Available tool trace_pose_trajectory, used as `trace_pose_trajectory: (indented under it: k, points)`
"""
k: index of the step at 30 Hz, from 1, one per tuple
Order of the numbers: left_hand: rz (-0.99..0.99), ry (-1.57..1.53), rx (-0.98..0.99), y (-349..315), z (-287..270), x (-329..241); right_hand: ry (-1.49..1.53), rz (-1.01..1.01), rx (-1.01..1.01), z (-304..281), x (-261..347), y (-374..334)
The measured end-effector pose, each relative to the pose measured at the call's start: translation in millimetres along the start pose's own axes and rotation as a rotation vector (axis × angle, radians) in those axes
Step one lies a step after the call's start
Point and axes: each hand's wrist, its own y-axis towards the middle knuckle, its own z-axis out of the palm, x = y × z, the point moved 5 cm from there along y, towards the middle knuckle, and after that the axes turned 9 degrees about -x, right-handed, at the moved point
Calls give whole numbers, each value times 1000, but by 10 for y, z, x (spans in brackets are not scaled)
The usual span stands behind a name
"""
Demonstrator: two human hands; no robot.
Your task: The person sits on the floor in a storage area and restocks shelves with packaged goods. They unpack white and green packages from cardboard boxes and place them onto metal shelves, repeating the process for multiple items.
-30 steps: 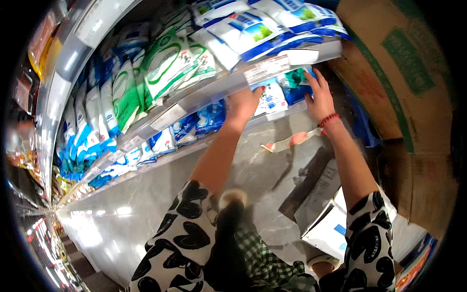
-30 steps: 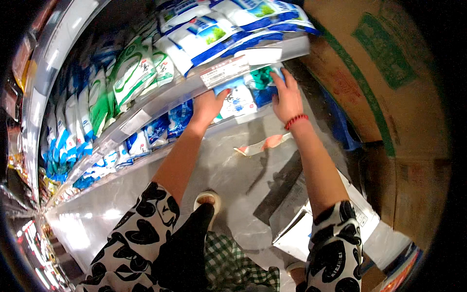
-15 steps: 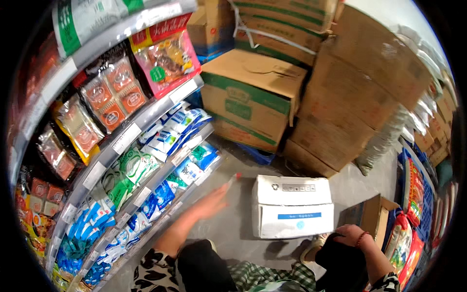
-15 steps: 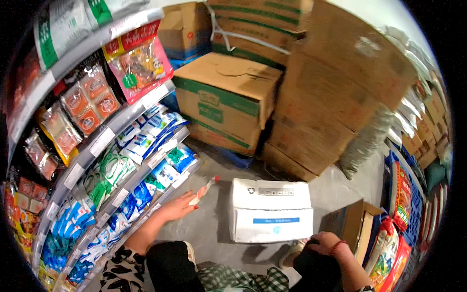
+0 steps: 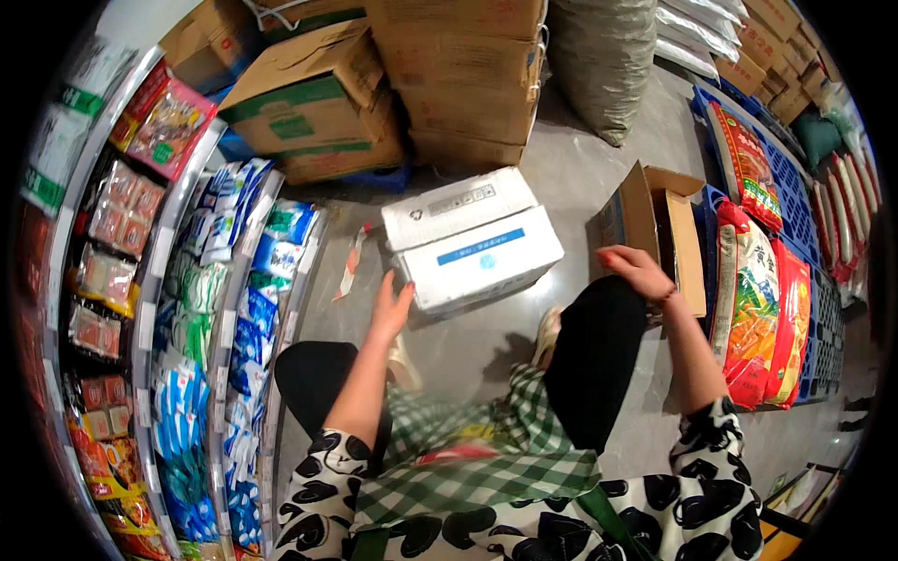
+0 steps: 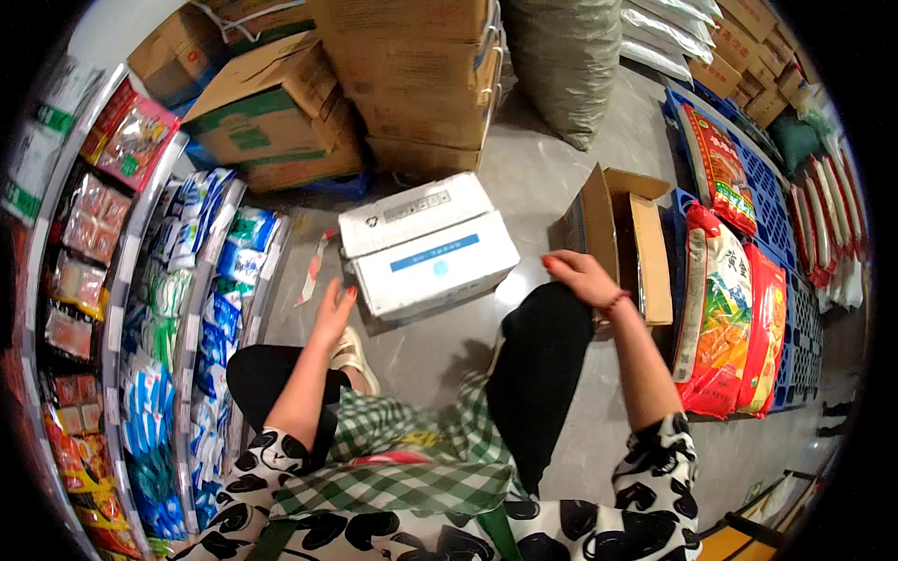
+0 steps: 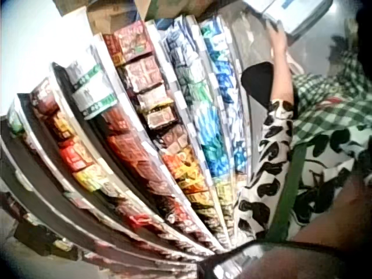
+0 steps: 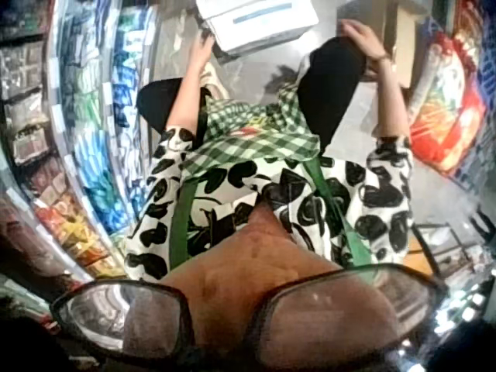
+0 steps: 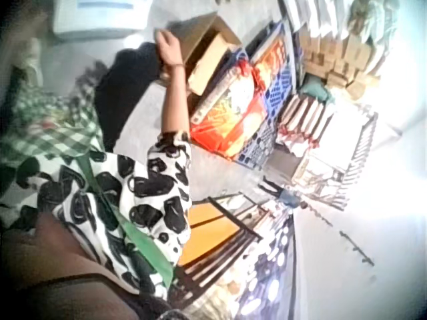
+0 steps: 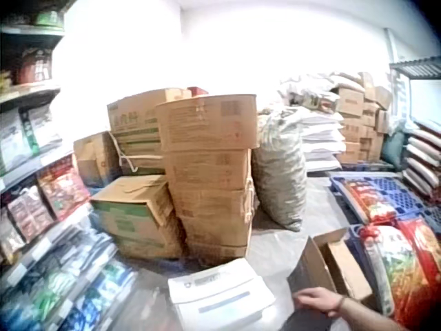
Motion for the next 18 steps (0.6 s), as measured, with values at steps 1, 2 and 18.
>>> trace_pose_trajectory:
  k: [1, 2, 18]
  points:
    - [-134, 15, -24, 103, 112, 338, -44, -27, -48, 144, -82, 229]
    - [-264, 25, -42, 155, 220, 750, -72, -64, -83, 253, -298, 494]
    - [-888, -573, -179, 172, 1025, 2067, -7, 177, -200, 1526, -2386, 1229]
